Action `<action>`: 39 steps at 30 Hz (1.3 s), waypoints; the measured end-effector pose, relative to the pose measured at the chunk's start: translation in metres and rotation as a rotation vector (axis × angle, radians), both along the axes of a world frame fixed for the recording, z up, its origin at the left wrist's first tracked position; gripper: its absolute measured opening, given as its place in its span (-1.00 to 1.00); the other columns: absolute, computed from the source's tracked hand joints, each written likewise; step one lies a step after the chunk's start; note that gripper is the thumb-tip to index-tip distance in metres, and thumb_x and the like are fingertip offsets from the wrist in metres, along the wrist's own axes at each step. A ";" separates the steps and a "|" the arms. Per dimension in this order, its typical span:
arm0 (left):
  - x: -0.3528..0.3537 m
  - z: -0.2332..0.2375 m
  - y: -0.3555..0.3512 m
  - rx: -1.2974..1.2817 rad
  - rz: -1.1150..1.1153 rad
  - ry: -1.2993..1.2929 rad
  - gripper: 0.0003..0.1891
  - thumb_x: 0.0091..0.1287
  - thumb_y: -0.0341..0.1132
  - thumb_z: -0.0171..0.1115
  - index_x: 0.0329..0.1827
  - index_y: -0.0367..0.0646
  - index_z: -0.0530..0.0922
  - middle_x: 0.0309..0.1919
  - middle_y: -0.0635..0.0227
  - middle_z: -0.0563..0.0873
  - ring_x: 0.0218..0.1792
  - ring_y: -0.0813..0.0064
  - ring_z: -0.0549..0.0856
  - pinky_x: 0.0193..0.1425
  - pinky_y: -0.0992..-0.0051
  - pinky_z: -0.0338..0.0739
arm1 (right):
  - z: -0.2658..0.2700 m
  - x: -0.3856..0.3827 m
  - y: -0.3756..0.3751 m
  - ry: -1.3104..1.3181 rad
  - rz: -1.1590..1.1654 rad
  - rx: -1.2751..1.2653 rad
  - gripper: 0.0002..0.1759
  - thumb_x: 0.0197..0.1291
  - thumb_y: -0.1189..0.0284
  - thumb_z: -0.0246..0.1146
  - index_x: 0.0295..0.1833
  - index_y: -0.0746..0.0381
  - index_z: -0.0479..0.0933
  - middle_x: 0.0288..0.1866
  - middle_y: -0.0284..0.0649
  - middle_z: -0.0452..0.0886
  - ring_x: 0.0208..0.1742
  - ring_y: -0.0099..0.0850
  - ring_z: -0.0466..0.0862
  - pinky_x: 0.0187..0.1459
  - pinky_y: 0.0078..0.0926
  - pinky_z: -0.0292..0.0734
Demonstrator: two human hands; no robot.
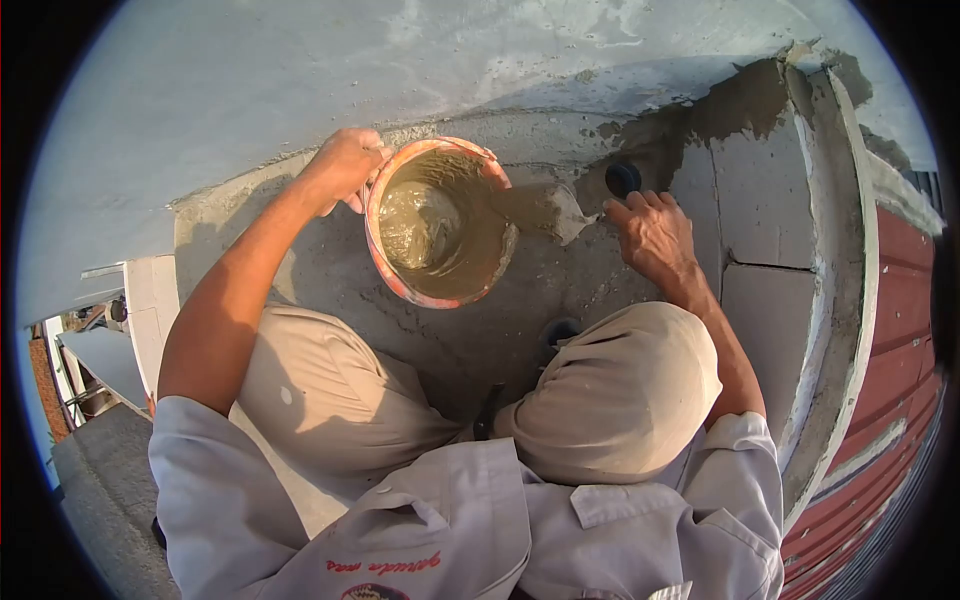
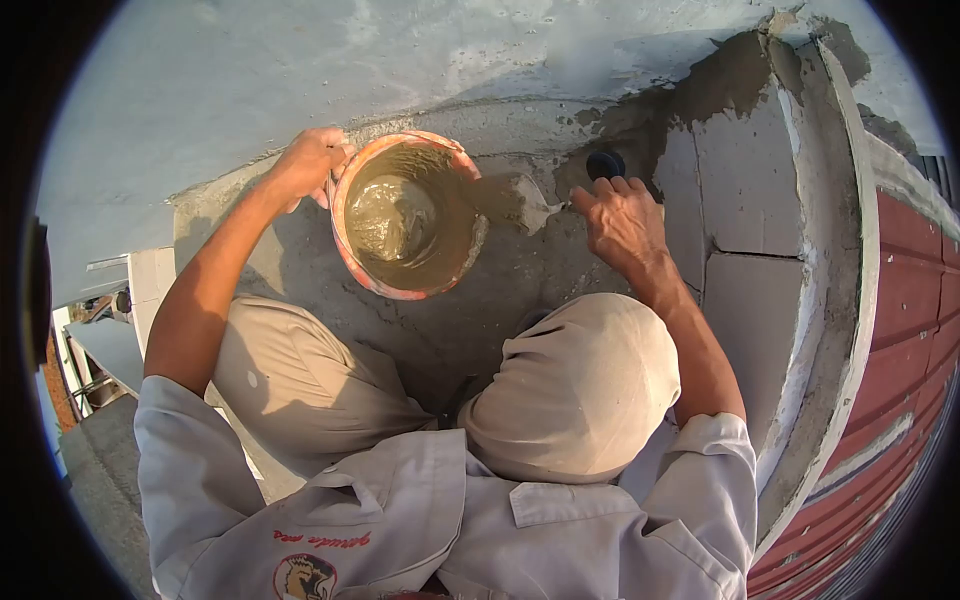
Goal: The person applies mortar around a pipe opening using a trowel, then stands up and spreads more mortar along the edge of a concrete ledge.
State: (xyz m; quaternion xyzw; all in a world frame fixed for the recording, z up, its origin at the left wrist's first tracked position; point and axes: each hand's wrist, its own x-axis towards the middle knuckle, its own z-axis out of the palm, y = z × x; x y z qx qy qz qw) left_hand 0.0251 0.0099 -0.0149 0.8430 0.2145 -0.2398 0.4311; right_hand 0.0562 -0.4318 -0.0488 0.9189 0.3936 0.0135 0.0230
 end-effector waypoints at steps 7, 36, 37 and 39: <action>-0.024 -0.006 0.023 -0.047 0.100 0.029 -0.72 0.63 -0.20 0.11 -0.08 -0.29 0.57 -0.30 0.18 0.72 -0.50 0.37 0.72 -0.47 0.28 0.69 | 0.005 -0.048 0.027 0.701 -0.121 0.135 -0.53 -0.07 0.52 0.40 0.06 0.26 0.73 -0.15 0.02 0.78 -0.16 0.02 0.79 -0.10 -0.05 0.67; -0.033 -0.012 0.050 0.078 0.003 0.075 -0.63 0.49 -0.29 0.31 0.04 -0.53 0.53 -0.15 0.10 0.66 -0.35 0.48 0.71 -0.49 0.38 0.77 | -0.184 -0.108 -0.083 0.245 -0.625 0.079 -0.39 0.25 0.25 0.42 0.40 0.19 0.56 -0.05 0.12 0.68 0.03 0.08 0.77 -0.02 -0.01 0.75; -0.033 -0.013 0.051 0.077 -0.005 0.083 -0.63 0.49 -0.29 0.31 0.05 -0.53 0.53 -0.16 0.11 0.66 -0.35 0.48 0.71 -0.49 0.38 0.77 | -0.170 -0.113 -0.085 0.323 -0.631 0.097 -0.39 0.26 0.25 0.41 0.40 0.19 0.56 -0.03 0.13 0.68 0.03 0.08 0.77 -0.01 0.00 0.74; -0.030 -0.013 0.051 0.071 -0.021 0.090 -0.62 0.49 -0.28 0.32 0.05 -0.54 0.53 -0.17 0.13 0.66 -0.34 0.47 0.71 -0.51 0.38 0.77 | -0.116 -0.111 -0.081 0.469 -0.641 0.133 -0.40 0.28 0.25 0.38 0.40 0.20 0.57 0.00 0.16 0.67 0.04 0.10 0.77 0.00 0.03 0.74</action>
